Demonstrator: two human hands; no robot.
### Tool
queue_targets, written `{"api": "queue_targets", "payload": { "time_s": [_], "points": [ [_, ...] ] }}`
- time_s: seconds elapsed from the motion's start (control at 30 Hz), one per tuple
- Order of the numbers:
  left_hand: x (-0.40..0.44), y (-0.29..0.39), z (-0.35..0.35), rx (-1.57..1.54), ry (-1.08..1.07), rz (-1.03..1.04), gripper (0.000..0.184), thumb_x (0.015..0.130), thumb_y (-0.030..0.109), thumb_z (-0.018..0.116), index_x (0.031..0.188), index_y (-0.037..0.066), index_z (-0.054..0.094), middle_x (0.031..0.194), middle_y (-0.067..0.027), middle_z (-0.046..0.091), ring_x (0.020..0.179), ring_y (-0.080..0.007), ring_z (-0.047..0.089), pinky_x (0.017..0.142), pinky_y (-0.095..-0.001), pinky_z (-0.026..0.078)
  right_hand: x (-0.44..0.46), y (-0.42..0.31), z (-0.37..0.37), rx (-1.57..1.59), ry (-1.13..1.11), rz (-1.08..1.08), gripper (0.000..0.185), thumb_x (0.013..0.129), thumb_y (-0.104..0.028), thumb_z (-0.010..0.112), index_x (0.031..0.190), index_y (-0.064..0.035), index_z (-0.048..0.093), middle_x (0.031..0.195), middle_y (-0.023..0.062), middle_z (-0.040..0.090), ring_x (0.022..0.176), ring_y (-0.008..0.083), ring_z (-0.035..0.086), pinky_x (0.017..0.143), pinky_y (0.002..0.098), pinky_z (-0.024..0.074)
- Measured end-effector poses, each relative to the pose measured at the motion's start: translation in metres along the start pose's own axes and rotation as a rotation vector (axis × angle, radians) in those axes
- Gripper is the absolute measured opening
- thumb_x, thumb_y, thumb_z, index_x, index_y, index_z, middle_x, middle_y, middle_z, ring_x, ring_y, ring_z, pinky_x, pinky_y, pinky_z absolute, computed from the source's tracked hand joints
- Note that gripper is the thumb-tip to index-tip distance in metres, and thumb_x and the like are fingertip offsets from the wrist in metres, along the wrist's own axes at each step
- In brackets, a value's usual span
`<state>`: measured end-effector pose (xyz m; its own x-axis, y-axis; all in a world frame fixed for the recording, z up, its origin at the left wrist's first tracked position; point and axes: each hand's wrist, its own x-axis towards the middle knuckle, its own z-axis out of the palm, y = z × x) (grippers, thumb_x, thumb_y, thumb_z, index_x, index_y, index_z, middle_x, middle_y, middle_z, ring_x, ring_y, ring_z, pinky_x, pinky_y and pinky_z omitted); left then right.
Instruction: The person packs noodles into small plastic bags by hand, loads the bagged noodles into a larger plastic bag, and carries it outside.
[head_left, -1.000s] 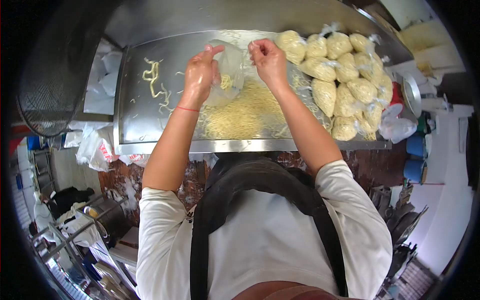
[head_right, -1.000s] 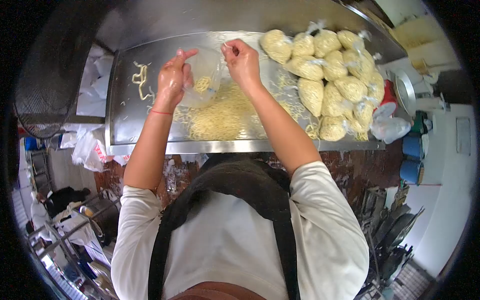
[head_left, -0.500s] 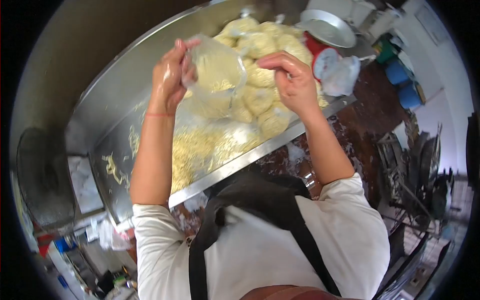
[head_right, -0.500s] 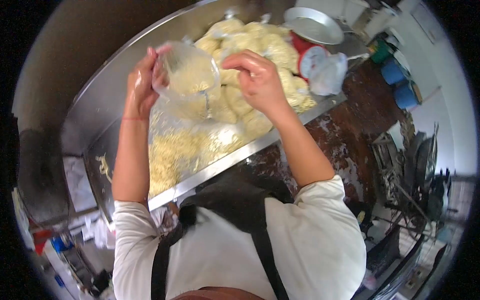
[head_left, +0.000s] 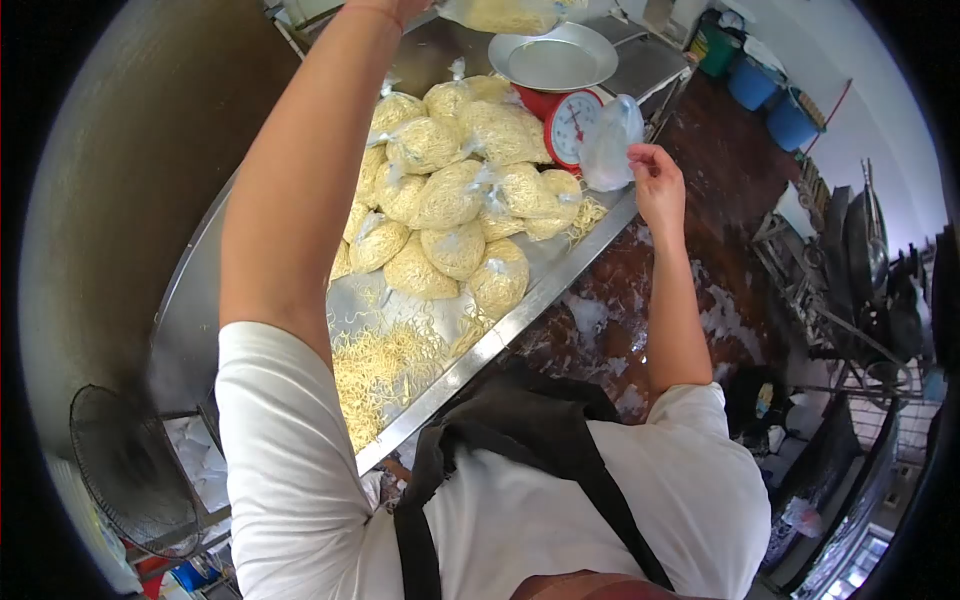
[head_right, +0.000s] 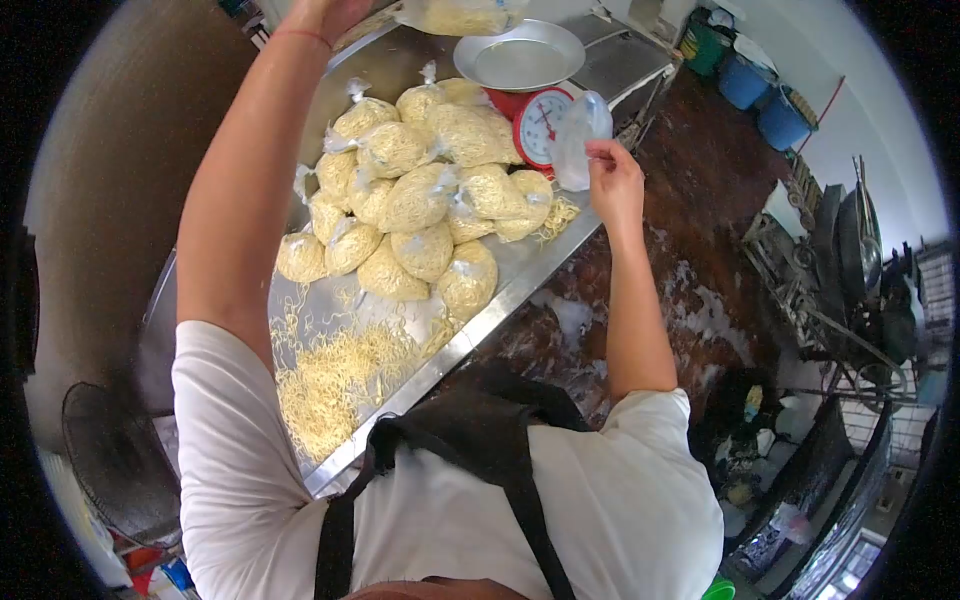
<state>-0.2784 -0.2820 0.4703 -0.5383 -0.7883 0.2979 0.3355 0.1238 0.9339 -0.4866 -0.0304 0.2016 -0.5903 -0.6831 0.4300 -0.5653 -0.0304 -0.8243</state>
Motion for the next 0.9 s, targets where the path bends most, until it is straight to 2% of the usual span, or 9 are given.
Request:
{"api": "queue_targets", "payload": {
  "time_s": [0.17,0.2,0.3,0.37,0.43,0.5,0.63,0.8,0.9],
  "points": [
    [0.006,-0.104,-0.055,-0.075,-0.151,-0.371,0.029,0.103,0.031,0.047,0.101,0.006,0.06,0.063,0.0004,0.05,0.054,-0.0152,0.05,0.047,-0.0322,0.043,0.034,0.065,0.013,-0.412,0.09,0.04,0.046,0.082,-0.023,0.072,0.12,0.0001,0.059,0.108,0.0178,0.064,0.099,0.0322,0.063,0.088,0.0405,0.0502],
    [-0.022,-0.113,-0.055,0.712,0.067,-0.173,0.061,0.098,0.043,0.056,0.141,0.0,0.046,0.111,-0.0132,0.065,0.095,-0.0215,0.065,0.075,-0.0331,0.054,0.043,0.078,0.018,-0.456,0.107,0.039,0.049,0.081,-0.026,0.073,0.119,0.0003,0.058,0.109,0.019,0.063,0.101,0.0339,0.062,0.089,0.0421,0.0494],
    [-0.069,-0.141,-0.061,1.32,0.285,0.67,0.052,0.095,0.029,0.06,0.135,-0.004,0.05,0.105,-0.0184,0.065,0.096,-0.0314,0.062,0.084,-0.0407,0.05,0.065,0.1,0.03,-0.557,0.152,0.012,0.053,0.079,-0.032,0.076,0.117,0.0006,0.058,0.109,0.0215,0.062,0.104,0.0374,0.06,0.089,0.0452,0.0481],
    [-0.136,-0.117,-0.056,0.939,0.244,0.364,0.064,0.089,0.022,0.066,0.142,-0.003,0.041,0.131,-0.0277,0.055,0.123,-0.0404,0.052,0.104,-0.0438,0.04,0.075,0.1,0.035,-0.573,0.182,-0.03,0.051,0.079,-0.032,0.077,0.113,0.0007,0.059,0.105,0.0216,0.062,0.102,0.0376,0.061,0.087,0.0453,0.0487],
    [-0.198,-0.169,-0.095,1.147,0.199,0.33,0.061,0.091,0.018,0.065,0.143,-0.001,0.04,0.121,-0.0242,0.061,0.105,-0.034,0.062,0.092,-0.0408,0.048,0.084,0.112,0.036,-0.571,0.17,-0.094,0.037,0.08,-0.031,0.076,0.1,-0.0026,0.062,0.096,0.0178,0.065,0.093,0.0374,0.062,0.08,0.0464,0.0503],
    [-0.269,-0.17,-0.093,0.79,0.192,-0.216,0.055,0.092,0.016,0.064,0.141,0.0,0.044,0.114,-0.0197,0.065,0.084,-0.0241,0.066,0.077,-0.0345,0.052,0.089,0.121,0.038,-0.574,0.138,-0.134,0.029,0.082,-0.029,0.075,0.093,-0.004,0.064,0.09,0.0166,0.065,0.086,0.0372,0.063,0.075,0.047,0.0509],
    [-0.367,-0.195,-0.137,0.556,0.293,-0.439,0.037,0.096,0.014,0.059,0.129,-0.002,0.055,0.092,-0.0112,0.069,0.068,-0.0127,0.062,0.064,-0.0271,0.052,0.091,0.1,0.033,-0.535,0.202,-0.284,0.014,0.085,-0.02,0.07,0.085,-0.0062,0.065,0.078,0.0159,0.063,0.074,0.0365,0.063,0.066,0.0441,0.0498],
    [-0.426,-0.189,-0.167,0.512,0.396,-0.528,0.026,0.099,0.014,0.054,0.119,-0.002,0.061,0.086,-0.0085,0.068,0.068,-0.0112,0.06,0.063,-0.0239,0.051,0.105,0.113,0.033,-0.196,0.158,0.016,0.016,0.083,-0.018,0.072,0.089,-0.0043,0.067,0.083,0.0134,0.067,0.078,0.0305,0.066,0.072,0.0398,0.0523],
    [-0.437,-0.192,-0.169,0.46,0.427,-0.54,0.026,0.099,0.014,0.054,0.118,-0.002,0.061,0.087,-0.0079,0.068,0.067,-0.0105,0.06,0.063,-0.0236,0.051,0.116,0.16,0.04,-0.677,0.324,-0.011,0.02,0.08,-0.02,0.071,0.092,-0.0045,0.068,0.089,0.0175,0.07,0.093,0.0328,0.068,0.083,0.0406,0.0522]
  ]
}}
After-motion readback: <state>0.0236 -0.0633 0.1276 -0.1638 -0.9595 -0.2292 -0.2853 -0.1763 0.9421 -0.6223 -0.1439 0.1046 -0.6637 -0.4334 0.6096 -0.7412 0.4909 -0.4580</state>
